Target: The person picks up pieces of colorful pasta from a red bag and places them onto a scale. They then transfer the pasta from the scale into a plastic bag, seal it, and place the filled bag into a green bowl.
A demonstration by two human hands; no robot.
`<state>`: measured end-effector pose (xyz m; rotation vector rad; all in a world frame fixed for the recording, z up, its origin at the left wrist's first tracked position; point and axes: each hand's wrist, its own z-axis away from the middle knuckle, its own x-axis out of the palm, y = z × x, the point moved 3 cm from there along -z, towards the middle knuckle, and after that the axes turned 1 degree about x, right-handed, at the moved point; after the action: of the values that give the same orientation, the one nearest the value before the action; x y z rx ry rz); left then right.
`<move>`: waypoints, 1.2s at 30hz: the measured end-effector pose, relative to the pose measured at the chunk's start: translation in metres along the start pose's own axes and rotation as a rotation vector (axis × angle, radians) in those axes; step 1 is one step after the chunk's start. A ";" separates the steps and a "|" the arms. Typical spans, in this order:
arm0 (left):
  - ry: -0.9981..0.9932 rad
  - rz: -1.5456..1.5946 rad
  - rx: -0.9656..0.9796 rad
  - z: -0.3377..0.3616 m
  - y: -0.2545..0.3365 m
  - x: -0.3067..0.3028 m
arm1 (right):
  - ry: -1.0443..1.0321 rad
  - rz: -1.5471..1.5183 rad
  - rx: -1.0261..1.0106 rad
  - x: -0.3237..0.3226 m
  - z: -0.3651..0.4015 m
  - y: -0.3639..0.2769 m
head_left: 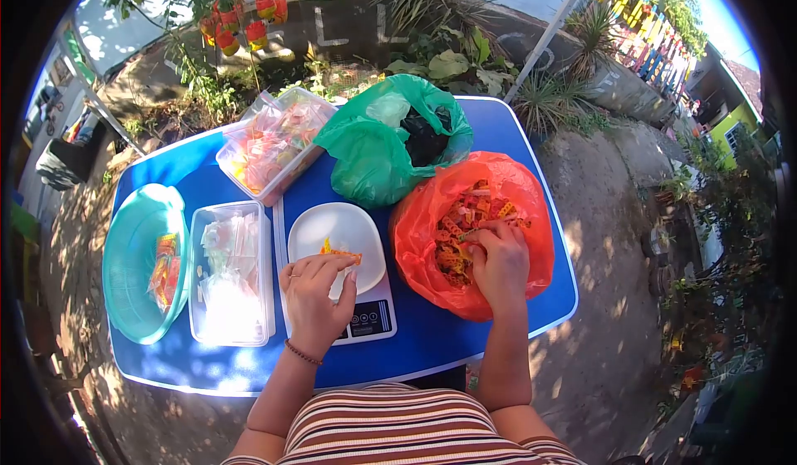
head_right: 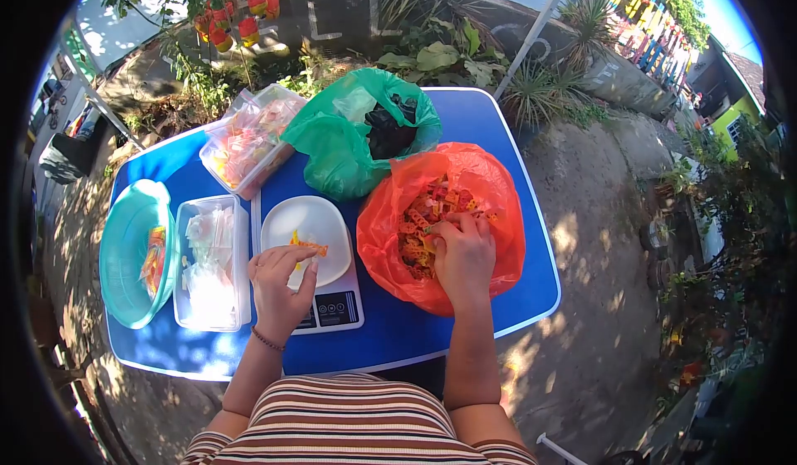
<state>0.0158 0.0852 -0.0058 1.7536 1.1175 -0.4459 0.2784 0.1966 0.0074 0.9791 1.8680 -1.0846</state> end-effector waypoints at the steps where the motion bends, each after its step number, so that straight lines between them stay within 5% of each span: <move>1: 0.003 0.004 -0.007 0.000 -0.001 -0.001 | 0.040 -0.016 -0.026 -0.001 0.000 0.001; 2: 0.005 0.006 -0.016 0.000 -0.003 -0.002 | 0.079 -0.033 -0.052 -0.002 0.001 0.000; 8: 0.034 0.039 -0.081 0.004 -0.019 -0.009 | 0.039 -1.207 0.234 -0.008 -0.001 -0.023; 11: 0.051 0.015 -0.119 0.005 -0.025 -0.017 | -0.179 -1.323 0.170 -0.005 0.003 -0.068; 17: 0.033 -0.029 -0.177 0.010 -0.032 -0.030 | -0.434 -0.675 -0.138 0.057 -0.001 -0.129; 20: 0.001 -0.045 -0.197 0.014 -0.033 -0.035 | -0.465 -0.621 -0.102 0.076 -0.010 -0.143; 26: -0.034 -0.065 -0.205 0.020 -0.039 -0.034 | -0.232 -0.403 -0.309 0.079 -0.007 -0.142; 36: -0.046 -0.040 -0.110 0.019 -0.032 -0.029 | -0.213 -0.699 -0.229 0.064 0.008 -0.133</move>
<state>-0.0225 0.0582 -0.0106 1.6205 1.1259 -0.4388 0.1360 0.1582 -0.0075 0.0527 2.1417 -1.2583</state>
